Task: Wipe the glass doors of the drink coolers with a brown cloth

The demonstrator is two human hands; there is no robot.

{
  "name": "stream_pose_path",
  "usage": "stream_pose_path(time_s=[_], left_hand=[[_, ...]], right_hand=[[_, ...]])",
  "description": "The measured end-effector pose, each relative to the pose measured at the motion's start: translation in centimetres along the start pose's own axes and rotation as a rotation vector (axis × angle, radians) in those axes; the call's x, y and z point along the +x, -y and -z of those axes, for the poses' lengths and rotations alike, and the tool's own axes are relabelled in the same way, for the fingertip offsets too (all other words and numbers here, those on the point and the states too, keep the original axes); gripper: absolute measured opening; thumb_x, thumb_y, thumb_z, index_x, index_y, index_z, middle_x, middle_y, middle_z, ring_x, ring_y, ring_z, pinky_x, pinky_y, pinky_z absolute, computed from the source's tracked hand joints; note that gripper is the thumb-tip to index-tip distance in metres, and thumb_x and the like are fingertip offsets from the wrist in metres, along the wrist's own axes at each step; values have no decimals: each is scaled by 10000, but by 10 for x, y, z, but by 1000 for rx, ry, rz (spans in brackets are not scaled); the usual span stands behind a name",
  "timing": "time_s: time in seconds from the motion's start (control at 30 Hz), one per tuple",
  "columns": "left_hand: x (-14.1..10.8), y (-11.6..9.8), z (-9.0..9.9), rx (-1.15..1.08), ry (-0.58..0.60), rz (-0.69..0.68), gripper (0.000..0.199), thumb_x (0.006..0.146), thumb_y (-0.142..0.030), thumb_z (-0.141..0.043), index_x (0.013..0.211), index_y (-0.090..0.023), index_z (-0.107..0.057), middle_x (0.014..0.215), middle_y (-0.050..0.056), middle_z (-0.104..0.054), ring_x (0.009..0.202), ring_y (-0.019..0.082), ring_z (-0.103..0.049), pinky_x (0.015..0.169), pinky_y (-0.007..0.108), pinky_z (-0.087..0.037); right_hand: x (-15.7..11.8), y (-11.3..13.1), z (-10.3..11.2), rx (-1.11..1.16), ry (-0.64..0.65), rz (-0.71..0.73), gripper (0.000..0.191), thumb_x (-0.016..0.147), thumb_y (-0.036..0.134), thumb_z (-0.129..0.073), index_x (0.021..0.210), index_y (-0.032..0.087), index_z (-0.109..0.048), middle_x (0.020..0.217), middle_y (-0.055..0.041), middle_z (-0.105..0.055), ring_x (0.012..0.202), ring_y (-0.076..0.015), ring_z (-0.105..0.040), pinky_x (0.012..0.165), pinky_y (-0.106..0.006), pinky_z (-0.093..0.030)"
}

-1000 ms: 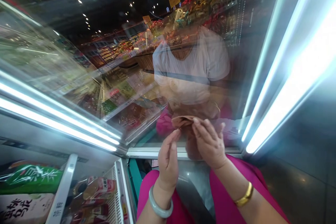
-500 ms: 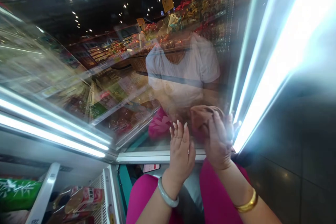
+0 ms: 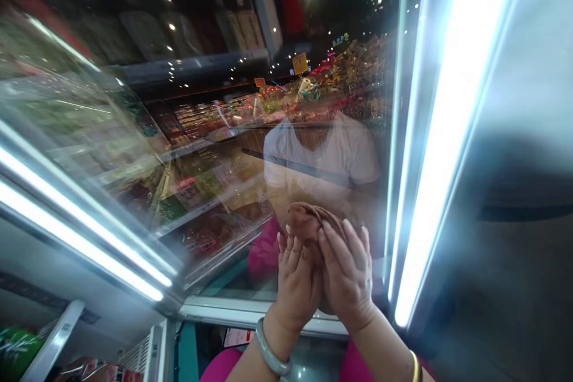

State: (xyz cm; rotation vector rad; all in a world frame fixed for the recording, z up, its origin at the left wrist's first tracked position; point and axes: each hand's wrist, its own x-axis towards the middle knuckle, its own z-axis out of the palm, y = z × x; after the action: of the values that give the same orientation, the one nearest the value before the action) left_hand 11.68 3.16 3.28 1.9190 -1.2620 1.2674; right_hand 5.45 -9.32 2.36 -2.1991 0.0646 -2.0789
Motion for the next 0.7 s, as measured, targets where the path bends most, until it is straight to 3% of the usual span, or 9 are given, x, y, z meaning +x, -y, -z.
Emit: stream_pose_path(time_s=[0.13,0.23,0.33,0.43,0.53,0.6,0.7], left_hand=[[16,11,10,60,-5,-6,755,931,-92,-444,1661,-71,-252,1679,138,-413,1647,231,-153,1373,438,-104],[38,17,18,83,-40,-21,784,921,-87,-441,1675,-114,-228,1707,109,-358,1650,225,-126,1374,453,-55],[65,21,24,85,-83,-18,809,926,-103,-469,1686,-141,-192,1706,104,-353,1649,221,-122,1375,467,-55],[78,22,30,97,-96,1,811,919,-92,-485,1682,-121,-210,1706,117,-346,1647,221,-129,1376,435,-72],[75,25,34,137,-73,-43,826,879,-78,-502,1669,-101,-259,1700,96,-362,1650,219,-137,1376,393,-46],[71,25,35,153,-70,-80,846,853,-80,-502,1666,-101,-269,1693,72,-383,1651,216,-147,1375,388,-36],[74,22,37,157,-80,-57,838,861,-92,-504,1665,-100,-270,1696,77,-383,1649,228,-171,1375,416,-22]], right_hand=[[3,-12,6,13,78,111,650,959,69,-603,1565,270,-480,1390,-65,-697,1529,-272,-433,1328,-579,-271],[35,-16,5,-69,-44,15,724,913,37,-654,1552,340,-499,1464,-57,-646,1528,-321,-432,1313,-635,-275],[66,-1,-4,-47,-94,11,747,910,52,-659,1577,325,-465,1483,-83,-628,1530,-359,-421,1284,-685,-295],[59,6,-9,17,-22,127,724,939,105,-635,1615,229,-406,1430,-115,-665,1545,-330,-402,1319,-628,-267],[42,-9,-7,2,21,257,651,962,105,-586,1588,227,-457,1458,-85,-651,1551,-294,-396,1361,-544,-223],[47,-17,-4,-21,-32,206,655,953,100,-602,1571,281,-485,1500,-54,-619,1537,-311,-417,1363,-554,-222],[73,-10,-6,-38,-164,42,701,934,107,-649,1571,343,-476,1536,-44,-584,1526,-362,-427,1320,-645,-274]])
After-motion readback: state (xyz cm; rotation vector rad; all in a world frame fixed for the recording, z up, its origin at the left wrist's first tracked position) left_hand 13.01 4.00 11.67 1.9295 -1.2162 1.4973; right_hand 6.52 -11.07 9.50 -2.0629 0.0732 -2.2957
